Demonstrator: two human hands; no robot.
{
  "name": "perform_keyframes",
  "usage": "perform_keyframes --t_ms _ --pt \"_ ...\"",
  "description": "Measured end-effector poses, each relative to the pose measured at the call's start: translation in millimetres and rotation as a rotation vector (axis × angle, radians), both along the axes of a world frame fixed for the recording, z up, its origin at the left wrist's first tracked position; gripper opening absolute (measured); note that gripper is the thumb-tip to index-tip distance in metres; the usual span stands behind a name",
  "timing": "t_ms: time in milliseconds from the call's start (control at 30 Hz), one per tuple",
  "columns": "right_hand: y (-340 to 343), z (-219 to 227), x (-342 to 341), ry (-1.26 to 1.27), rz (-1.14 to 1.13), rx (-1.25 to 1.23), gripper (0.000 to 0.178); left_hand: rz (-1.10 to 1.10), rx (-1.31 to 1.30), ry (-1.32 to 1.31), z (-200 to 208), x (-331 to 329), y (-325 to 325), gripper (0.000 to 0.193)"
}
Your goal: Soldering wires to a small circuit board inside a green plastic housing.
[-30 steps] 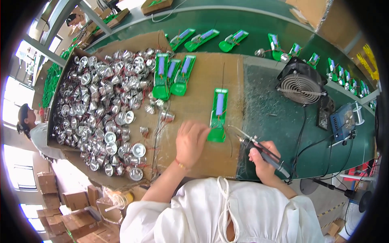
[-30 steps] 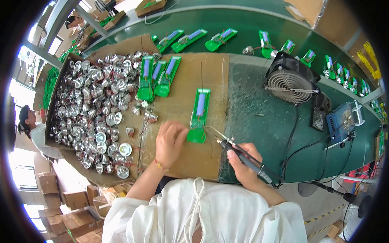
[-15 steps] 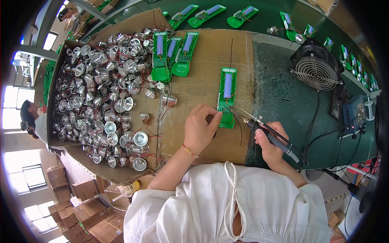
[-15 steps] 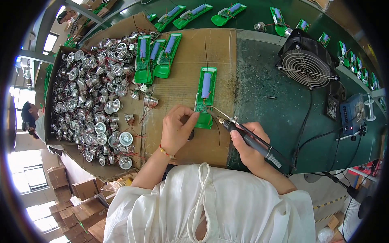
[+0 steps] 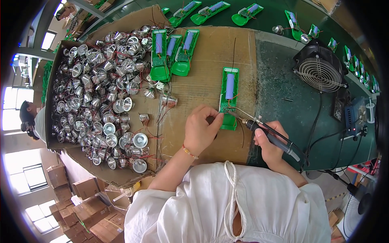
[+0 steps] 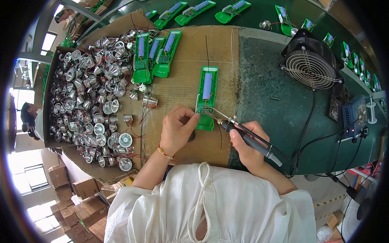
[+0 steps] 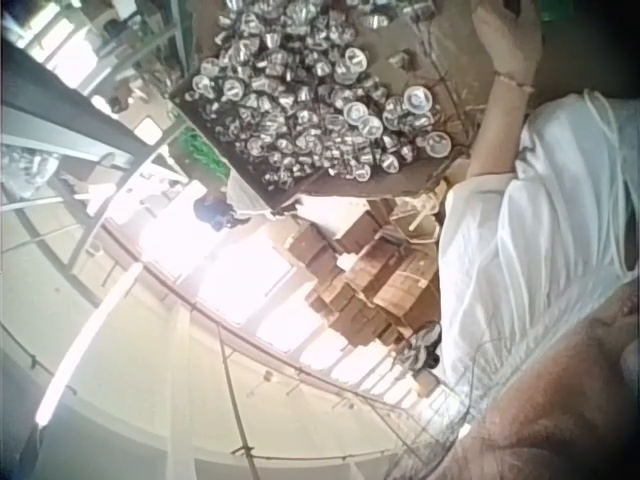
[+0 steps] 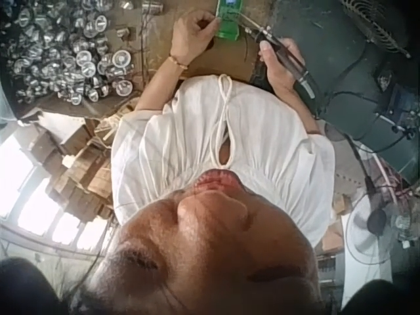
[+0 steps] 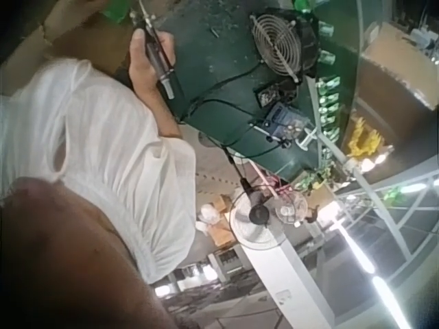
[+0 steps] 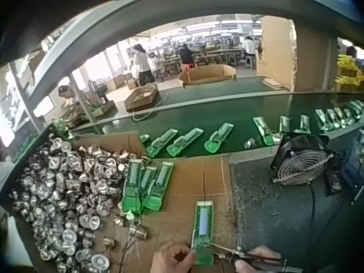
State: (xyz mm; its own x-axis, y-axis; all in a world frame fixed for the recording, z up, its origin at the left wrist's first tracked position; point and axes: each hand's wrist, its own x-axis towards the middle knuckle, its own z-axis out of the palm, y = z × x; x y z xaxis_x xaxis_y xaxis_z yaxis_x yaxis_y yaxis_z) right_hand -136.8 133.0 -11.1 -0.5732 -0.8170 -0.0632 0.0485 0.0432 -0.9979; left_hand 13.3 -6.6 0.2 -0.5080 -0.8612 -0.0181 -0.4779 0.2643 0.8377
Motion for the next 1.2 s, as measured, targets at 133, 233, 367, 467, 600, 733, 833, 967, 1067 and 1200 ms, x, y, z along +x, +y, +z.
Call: perform_keyframes --t_ms 133,233,367,467,600,733,833,967,1067,1200 --pt "3 0 1 -0.039 -0.06 -0.055 0.015 0.001 -0.002 0.014 -3 2 -2 0.015" --pt "7 -1 -6 -0.092 -0.078 -0.092 0.017 -0.001 0.019 0.02 0 0 -3 0.015" --pt "11 -1 -9 -0.114 -0.069 -0.093 0.017 -0.007 -0.016 0.009 1 2 -1 0.014" --pt "10 0 -12 -0.053 -0.089 -0.078 0.013 -0.005 -0.021 -0.024 -2 0 -2 0.012" --pt "18 -11 -26 0.008 -0.129 -0.084 0.014 0.153 0.222 0.143 -4 1 -1 0.012" --pt "32 -15 -47 0.103 -0.221 -0.081 0.018 -0.211 0.021 -0.289 7 -2 -18 0.02" --pt "34 -21 -54 0.08 -0.25 -0.045 0.017 -0.28 -0.102 -0.301 22 -43 -35 0.017" --pt "25 -19 -53 -0.082 -0.275 -0.023 0.015 -0.385 -0.39 -0.348 20 -139 -82 0.019" --pt "24 -22 -50 -0.086 -0.281 -0.018 0.016 -0.367 -0.503 -0.375 13 -219 -118 0.021" --pt "25 -26 -54 -0.157 -0.298 0.016 0.019 -0.212 -0.594 0.005 21 -290 -159 0.025"
